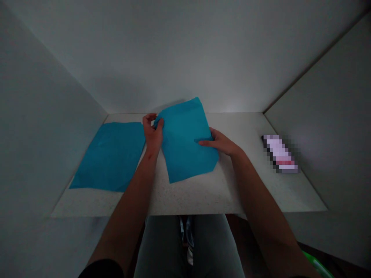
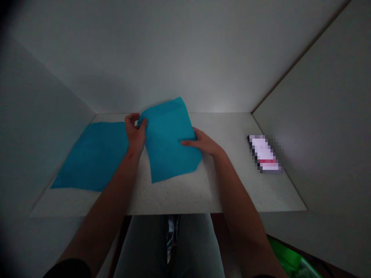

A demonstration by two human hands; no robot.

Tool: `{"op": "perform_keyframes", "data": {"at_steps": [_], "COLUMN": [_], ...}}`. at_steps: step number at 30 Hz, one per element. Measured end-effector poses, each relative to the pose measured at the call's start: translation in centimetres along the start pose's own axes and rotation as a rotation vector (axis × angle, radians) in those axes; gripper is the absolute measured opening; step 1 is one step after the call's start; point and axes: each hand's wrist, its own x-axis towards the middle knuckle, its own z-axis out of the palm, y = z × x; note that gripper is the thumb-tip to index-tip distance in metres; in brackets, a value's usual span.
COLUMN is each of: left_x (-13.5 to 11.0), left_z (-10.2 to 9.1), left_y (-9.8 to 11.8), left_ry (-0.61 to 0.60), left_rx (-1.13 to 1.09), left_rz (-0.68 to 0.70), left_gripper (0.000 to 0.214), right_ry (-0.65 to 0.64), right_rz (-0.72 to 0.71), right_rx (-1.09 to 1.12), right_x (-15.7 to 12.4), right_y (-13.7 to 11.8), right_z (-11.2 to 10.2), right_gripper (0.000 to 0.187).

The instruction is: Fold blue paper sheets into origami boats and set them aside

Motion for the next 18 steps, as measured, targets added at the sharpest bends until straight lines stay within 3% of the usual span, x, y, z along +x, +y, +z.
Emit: {"op": "perform_keyframes", "data": {"at_steps": [4, 9, 12, 15, 18], "left_x": [1.5, 2.8, 4.6, 7.5, 9.6], "left_z": [-3.5, -8.5, -11.7, -15.0, -17.7], "left_y": [0.1, 0.8, 1.0, 1.1, 1.6], "left_ry": [0.136, 0.113, 0.115, 0.087, 0.071], "left_rx": [0.184, 0.422, 0.529, 0.630, 0.752], "left_rz": [-0.057, -0.067, -0.041, -0.049, -0.111], "left_gripper": [0.035, 0.035, 0.035, 0.033, 0.054], "right_ry": [-0.176, -0.259, -0.228, -0.112, -0.023], "right_rz": [0.041, 0.054, 0.001, -0.034, -0.053], "right_rx": [0.021, -0.067, -0.115, -0.169, -0.207], "right_x": [0.0, 0.4, 0.5, 0.8, 1.2], "right_y": [0.0, 0.4, 0.3, 0.5, 1.1], "right_z": [0.1, 0.5, 0.8, 0.8, 0.7], "right_gripper": [0.068, 0.057, 0.055, 0.052, 0.050]}}
